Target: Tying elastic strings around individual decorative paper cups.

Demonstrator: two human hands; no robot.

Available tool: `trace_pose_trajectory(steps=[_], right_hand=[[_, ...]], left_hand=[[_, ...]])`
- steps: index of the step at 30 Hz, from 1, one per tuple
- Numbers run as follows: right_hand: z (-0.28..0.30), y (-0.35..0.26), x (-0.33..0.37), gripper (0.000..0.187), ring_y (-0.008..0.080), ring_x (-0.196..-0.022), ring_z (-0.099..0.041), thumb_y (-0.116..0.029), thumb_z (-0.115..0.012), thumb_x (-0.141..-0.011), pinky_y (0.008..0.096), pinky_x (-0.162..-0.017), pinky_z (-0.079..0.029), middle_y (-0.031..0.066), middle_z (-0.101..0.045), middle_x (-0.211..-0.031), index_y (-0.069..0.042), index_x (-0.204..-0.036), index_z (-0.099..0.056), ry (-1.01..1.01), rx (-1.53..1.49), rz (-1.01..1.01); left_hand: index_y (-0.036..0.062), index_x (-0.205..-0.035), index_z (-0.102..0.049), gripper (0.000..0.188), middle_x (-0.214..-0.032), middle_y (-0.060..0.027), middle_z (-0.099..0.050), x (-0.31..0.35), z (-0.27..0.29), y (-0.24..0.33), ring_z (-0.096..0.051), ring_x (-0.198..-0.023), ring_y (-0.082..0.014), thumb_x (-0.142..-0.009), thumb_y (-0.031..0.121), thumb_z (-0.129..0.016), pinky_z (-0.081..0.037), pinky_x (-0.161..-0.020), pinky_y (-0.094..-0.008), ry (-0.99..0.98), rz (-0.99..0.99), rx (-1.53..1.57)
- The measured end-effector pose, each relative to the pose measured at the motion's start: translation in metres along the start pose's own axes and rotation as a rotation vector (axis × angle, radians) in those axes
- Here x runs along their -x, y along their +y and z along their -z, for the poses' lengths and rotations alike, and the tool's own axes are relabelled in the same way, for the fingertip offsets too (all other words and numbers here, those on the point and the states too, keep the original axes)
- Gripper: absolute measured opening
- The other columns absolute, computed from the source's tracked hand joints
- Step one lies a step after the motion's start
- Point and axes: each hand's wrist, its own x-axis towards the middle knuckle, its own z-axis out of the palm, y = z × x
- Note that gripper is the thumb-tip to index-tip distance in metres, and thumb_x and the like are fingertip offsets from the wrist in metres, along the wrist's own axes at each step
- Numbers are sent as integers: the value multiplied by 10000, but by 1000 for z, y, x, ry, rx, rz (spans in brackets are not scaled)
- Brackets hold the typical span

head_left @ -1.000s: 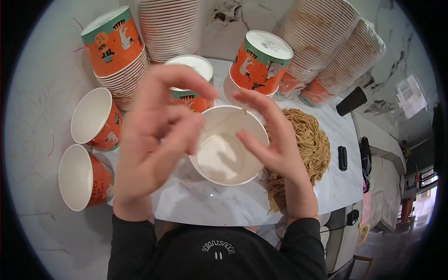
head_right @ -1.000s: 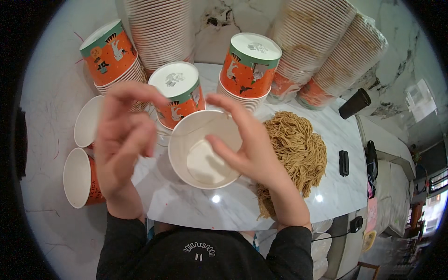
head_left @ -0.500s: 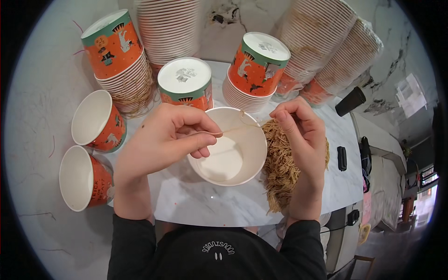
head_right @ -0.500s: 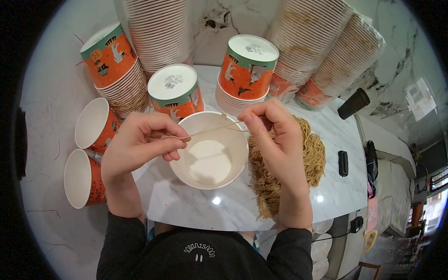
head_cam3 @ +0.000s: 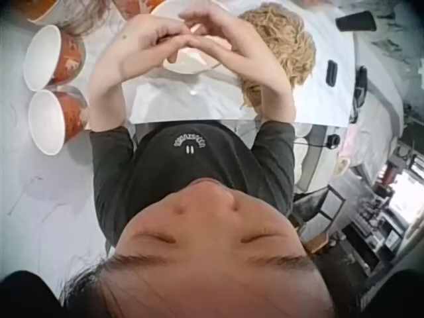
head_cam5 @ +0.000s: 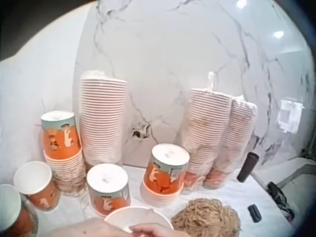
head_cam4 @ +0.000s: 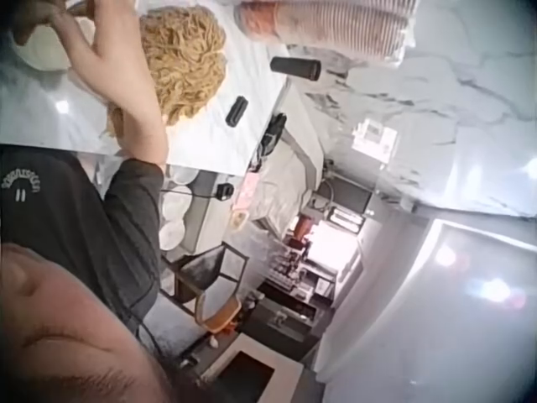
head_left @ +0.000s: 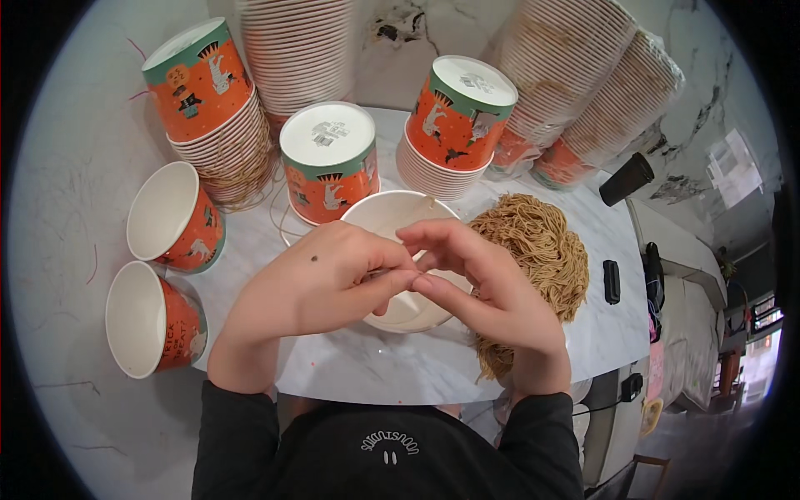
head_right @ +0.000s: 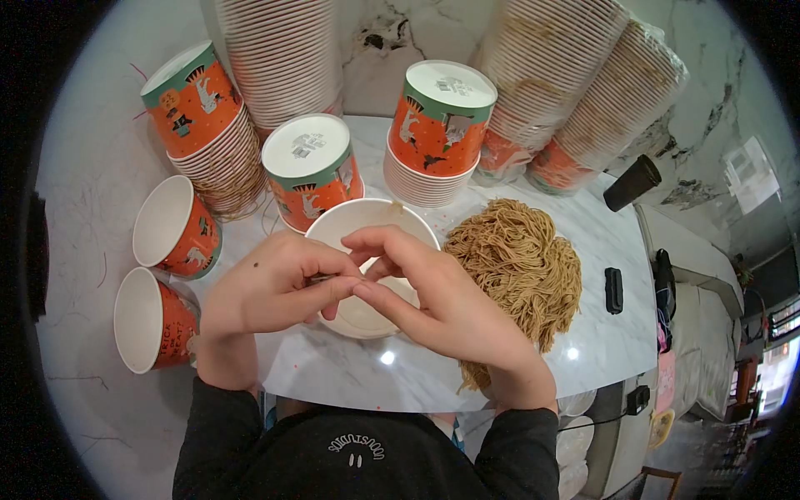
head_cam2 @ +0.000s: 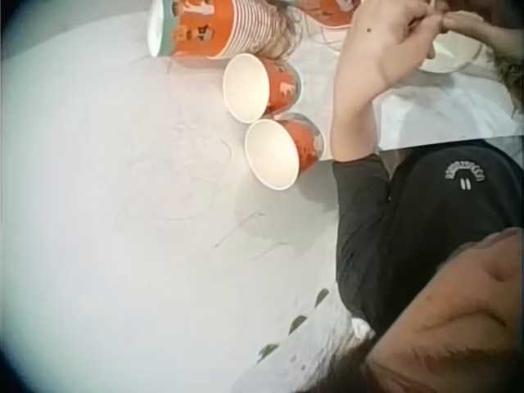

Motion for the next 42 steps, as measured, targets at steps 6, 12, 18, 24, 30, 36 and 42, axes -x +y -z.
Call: trace_pose_trajectory(steps=[6, 12, 18, 24, 30, 36, 42], right_hand=[[3, 7, 3, 156, 47, -854, -551, -48, -665, -997, 207, -713, -421, 8, -622, -997, 21, -1136, -681, 118, 198, -4], [5, 8, 0, 91, 48, -875, -537, -82, -615, -1036, 212, -761, -426, -11, -603, -986, -1, -1064, -646, 84, 395, 178], [3, 6, 1, 110, 35, -932, -529, -124, -593, -1065, 210, -818, -437, -29, -598, -992, -28, -1116, -608, 97, -135, -95], [-2, 6, 1, 123, 26, -913, -544, -113, -642, -1039, 195, -821, -437, -42, -607, -972, -11, -1109, -630, 166, -68, -75], [-4, -1, 2, 73, 23, -781, -494, -6, -731, -923, 190, -675, -375, -35, -560, -877, 24, -989, -730, 309, 63, 12], [7, -1, 7, 117, 32, -657, -477, 0, -774, -814, 209, -575, -360, -26, -551, -774, -20, -929, -765, 531, 347, 230], [-8, -13, 15, 232, 115, -569, -472, 18, -806, -660, 271, -525, -318, 5, -541, -636, -48, -883, -813, 519, 644, 440]], left_hand=[[48, -961, -727, 300, -642, 15, -628, -2, 1, -2, -565, -537, -61, -1082, 259, -551, -434, -508, -238, -23, 65, 113], [55, -906, -725, 372, -592, 24, -587, -1, 4, 1, -519, -516, -48, -1095, 310, -532, -395, -491, -236, -42, 96, 179], [45, -709, -670, 452, -563, 36, -558, -4, 2, 0, -496, -515, -29, -1070, 300, -579, -343, -478, -233, 59, 131, 260], [46, -659, -642, 461, -564, 34, -558, -6, 3, 5, -495, -511, -27, -1053, 281, -601, -351, -484, -230, 87, 129, 275], [5, -823, -709, 222, -718, -25, -666, -7, -1, -5, -639, -636, -126, -957, 181, -706, -492, -591, -283, -2, -13, 145], [42, -1199, -666, 447, -908, -104, -724, -3, -4, -40, -705, -850, -354, -777, 134, -780, -560, -786, -439, -214, -427, -363], [62, -1214, -658, 392, -913, -102, -712, -6, 2, -24, -712, -813, -293, -833, 88, -750, -565, -705, -379, -56, -214, -341]])
